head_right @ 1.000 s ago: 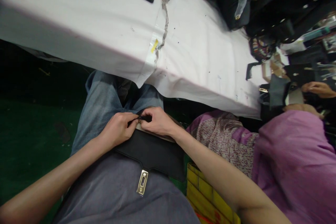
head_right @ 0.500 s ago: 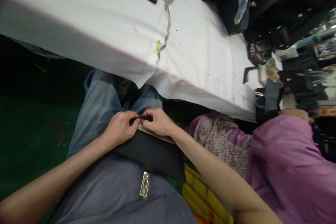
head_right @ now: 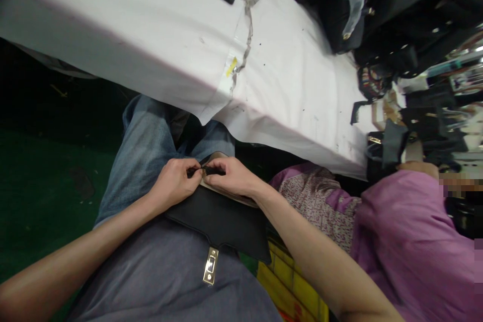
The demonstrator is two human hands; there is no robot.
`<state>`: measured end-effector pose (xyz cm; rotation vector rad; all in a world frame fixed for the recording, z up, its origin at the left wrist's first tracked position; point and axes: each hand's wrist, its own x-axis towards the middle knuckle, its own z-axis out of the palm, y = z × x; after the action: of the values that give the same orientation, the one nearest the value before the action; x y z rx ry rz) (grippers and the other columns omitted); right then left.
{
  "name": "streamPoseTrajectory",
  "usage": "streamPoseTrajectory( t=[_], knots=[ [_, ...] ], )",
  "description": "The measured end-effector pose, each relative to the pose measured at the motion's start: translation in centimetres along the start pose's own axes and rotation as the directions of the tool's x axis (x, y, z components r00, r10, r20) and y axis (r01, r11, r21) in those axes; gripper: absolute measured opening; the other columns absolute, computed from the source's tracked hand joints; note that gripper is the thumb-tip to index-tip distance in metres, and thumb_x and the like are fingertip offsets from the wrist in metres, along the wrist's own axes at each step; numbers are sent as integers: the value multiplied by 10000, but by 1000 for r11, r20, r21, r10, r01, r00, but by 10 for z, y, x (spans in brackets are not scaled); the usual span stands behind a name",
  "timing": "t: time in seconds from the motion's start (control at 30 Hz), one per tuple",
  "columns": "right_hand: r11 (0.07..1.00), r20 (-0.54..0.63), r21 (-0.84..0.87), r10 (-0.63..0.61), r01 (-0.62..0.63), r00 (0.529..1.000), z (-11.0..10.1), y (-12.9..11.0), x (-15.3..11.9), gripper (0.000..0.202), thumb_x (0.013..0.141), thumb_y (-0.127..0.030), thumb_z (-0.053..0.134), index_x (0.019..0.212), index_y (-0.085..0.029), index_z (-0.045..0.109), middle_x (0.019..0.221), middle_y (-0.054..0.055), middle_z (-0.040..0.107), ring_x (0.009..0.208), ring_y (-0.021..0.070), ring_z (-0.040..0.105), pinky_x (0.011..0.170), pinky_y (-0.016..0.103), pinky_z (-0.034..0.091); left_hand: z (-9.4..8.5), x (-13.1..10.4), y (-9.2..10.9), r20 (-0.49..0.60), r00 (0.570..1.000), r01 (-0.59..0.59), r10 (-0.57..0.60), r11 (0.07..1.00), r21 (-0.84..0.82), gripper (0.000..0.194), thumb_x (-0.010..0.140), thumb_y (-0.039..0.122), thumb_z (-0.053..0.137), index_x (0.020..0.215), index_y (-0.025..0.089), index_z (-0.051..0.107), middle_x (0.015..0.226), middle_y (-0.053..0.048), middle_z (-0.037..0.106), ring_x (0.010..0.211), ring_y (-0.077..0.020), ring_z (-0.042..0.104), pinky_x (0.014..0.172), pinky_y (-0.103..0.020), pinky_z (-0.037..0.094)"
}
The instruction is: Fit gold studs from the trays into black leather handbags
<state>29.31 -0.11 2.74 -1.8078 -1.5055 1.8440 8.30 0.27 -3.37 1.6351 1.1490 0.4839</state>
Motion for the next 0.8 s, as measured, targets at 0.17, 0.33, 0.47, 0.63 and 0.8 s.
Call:
streamPoseTrajectory(
  t=[0.17,0.33,0.47,0.63,0.8],
  knots=[
    [968,96,195,143,-159,985,-13,5,-4,399,920,-545,796,1129,-207,833,1013,53,798,901,233,686,734,316,507,-1,1,1,0,1000,-2,2,1000,-2,214,961,271,612,857,212,789,794,-48,758,727,-192,668,683,-316,382],
    [914,38,336,229,-228,973,-13,12,-3,489,841,-633,861,991,-168,863,976,95,812,918,261,696,801,356,526,-2,-1,5,-7,1000,-20,20,999,40,212,950,262,614,826,212,780,755,-42,737,686,-180,634,660,-326,343],
    [910,29,354,220,-216,975,-9,12,-2,428,816,-573,899,934,-163,863,944,87,813,826,214,678,766,327,504,-2,-2,6,-6,999,-34,34,999,35,212,940,252,616,793,205,761,732,-38,717,665,-169,609,656,-323,339],
    [938,-31,263,241,-224,970,-3,13,-2,437,838,-622,857,830,-186,821,784,37,741,670,163,567,583,281,431,-2,-2,6,-6,999,-32,32,999,11,210,927,236,612,766,194,740,716,-39,696,654,-161,590,659,-312,348],
    [933,-108,198,324,-299,940,7,9,-4,494,812,-687,844,885,-201,785,668,-9,615,532,118,411,407,237,251,-4,-2,6,-2,999,-45,45,999,-13,222,921,224,611,733,186,721,683,-33,669,629,-149,559,644,-307,336]
  ],
)
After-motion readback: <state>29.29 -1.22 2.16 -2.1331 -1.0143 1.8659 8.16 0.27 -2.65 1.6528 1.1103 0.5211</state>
